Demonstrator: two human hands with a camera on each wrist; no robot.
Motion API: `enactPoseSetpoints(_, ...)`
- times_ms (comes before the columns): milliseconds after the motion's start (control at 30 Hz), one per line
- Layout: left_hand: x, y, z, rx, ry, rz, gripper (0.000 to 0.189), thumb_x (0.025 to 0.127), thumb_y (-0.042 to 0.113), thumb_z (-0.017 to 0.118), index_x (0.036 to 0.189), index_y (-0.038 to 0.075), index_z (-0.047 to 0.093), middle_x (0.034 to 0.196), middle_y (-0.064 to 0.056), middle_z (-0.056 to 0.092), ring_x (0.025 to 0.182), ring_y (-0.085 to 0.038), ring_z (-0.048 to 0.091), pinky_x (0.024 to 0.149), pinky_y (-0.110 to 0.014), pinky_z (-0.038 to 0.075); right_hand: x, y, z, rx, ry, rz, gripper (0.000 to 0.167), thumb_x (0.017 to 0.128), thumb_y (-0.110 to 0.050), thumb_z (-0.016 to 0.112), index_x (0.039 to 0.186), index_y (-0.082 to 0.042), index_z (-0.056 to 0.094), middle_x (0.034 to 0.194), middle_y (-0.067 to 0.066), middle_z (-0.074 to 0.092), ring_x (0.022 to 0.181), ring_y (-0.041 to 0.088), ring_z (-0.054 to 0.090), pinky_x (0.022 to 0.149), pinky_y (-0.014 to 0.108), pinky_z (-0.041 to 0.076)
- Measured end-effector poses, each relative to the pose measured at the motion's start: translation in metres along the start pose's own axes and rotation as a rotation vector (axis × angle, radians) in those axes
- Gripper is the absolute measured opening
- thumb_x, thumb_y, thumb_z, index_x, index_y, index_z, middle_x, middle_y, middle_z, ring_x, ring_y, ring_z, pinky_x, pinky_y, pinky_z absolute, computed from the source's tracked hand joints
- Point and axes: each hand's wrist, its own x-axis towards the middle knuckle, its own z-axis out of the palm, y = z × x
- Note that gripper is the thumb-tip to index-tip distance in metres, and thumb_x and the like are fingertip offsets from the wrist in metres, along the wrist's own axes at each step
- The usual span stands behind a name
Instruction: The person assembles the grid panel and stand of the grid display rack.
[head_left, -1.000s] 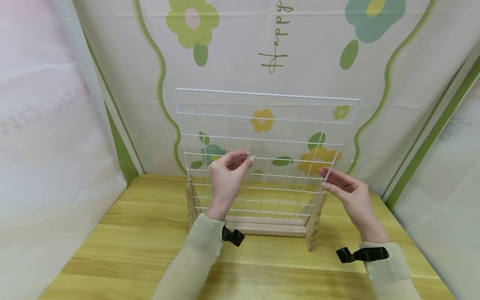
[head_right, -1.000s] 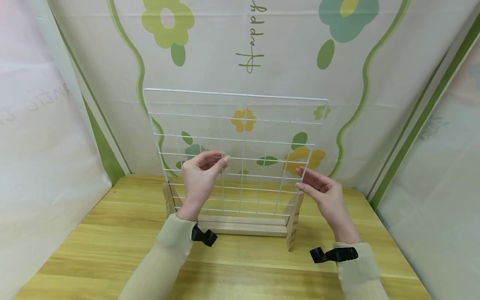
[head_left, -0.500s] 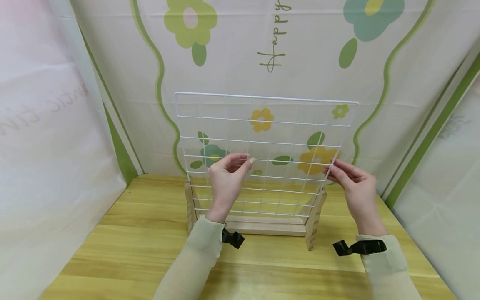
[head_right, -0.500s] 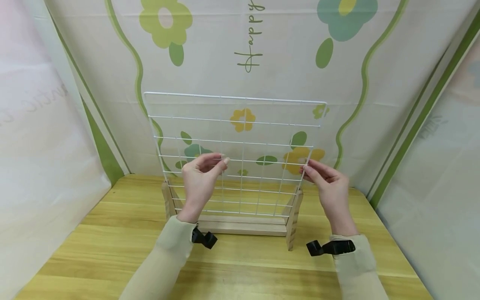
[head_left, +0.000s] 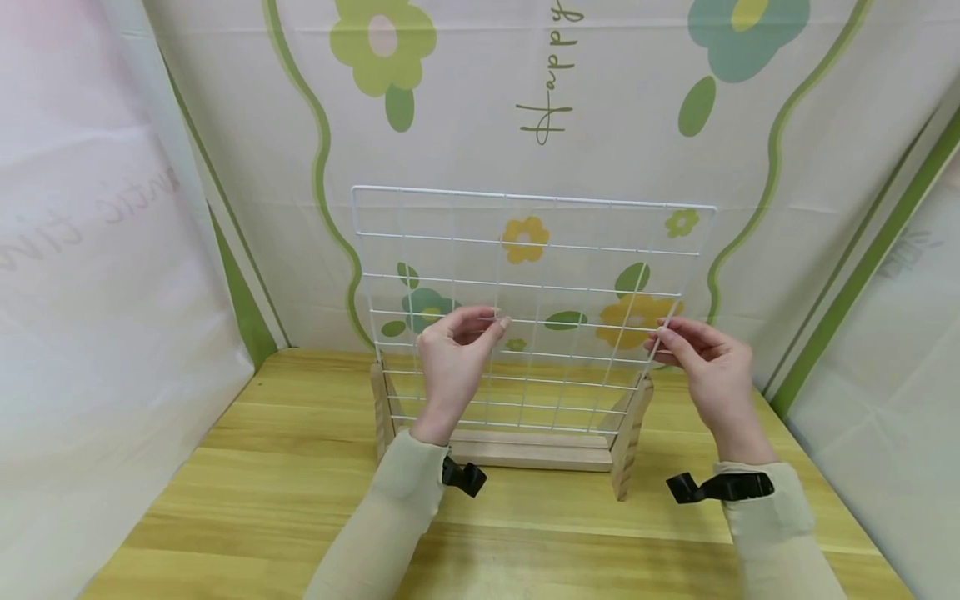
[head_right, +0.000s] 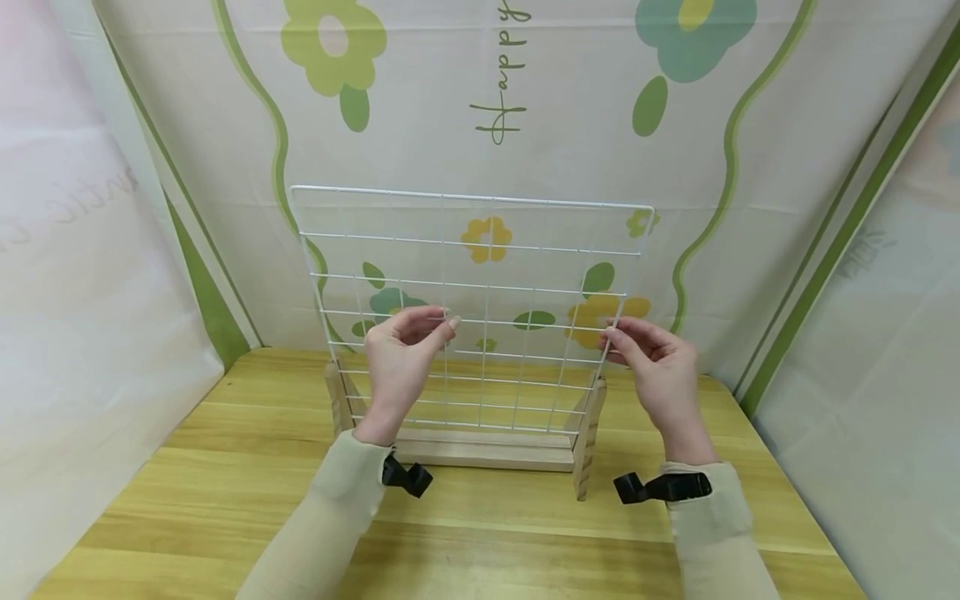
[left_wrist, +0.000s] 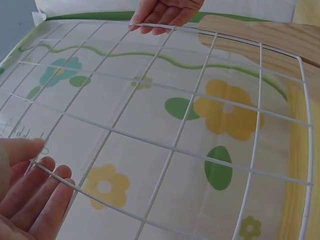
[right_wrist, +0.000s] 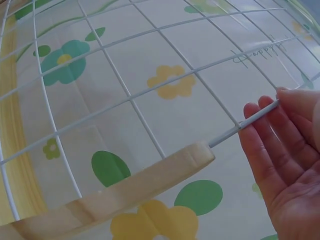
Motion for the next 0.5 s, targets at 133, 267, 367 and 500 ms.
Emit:
enactPoseSetpoints(133, 0.001, 0.001, -0.003, 0.015, -0.029, -0.003, 0.025, 0.087, 0.018, 0.084, 0.109, 0.008, 0.078, 0.091, -0.001, 0.077, 0.079, -0.014, 0.073, 0.07, -0.028, 0.061, 0.0, 0.002, 0.001, -0.01, 0.012, -0.036, 0.023, 0.096, 0.002, 0.068, 0.111, 0.019, 0.066, 0.097, 0.013, 0.075, 0.082, 0.021, 0.075, 0.074, 0.034, 0.061)
enactPoseSetpoints(267, 0.0, 0.004, -0.008, -0.015, -0.068, -0.023, 0.032, 0.087, 0.016, 0.085, 0.117, 0.011, 0.076, 0.095, -0.002, 0.077, 0.082, -0.016, 0.075, 0.073, -0.03, 0.062, 0.0, 0.004, 0.002, -0.02, 0.035, -0.052, 0.024, 0.096, 0.001, 0.069, 0.111, 0.019, 0.066, 0.096, 0.015, 0.075, 0.082, 0.022, 0.075, 0.074, 0.033, 0.061)
enactPoseSetpoints(367, -0.001, 0.007, -0.016, -0.028, -0.08, -0.014, 0.033, 0.087, 0.014, 0.085, 0.118, 0.009, 0.076, 0.097, -0.005, 0.077, 0.083, -0.018, 0.075, 0.074, -0.031, 0.062, -0.002, 0.005, 0.002, -0.014, 0.05, -0.051, 0.024, 0.095, 0.001, 0.07, 0.112, 0.019, 0.067, 0.096, 0.016, 0.075, 0.082, 0.022, 0.075, 0.074, 0.034, 0.061)
enactPoseSetpoints(500, -0.001, 0.009, -0.032, 0.019, -0.06, 0.008, 0.029, 0.086, 0.015, 0.085, 0.114, 0.01, 0.077, 0.095, -0.003, 0.077, 0.081, -0.017, 0.075, 0.073, -0.03, 0.062, -0.003, 0.007, 0.002, 0.007, 0.055, -0.05, 0.025, 0.095, 0.002, 0.07, 0.111, 0.019, 0.066, 0.096, 0.017, 0.075, 0.082, 0.024, 0.076, 0.074, 0.035, 0.061)
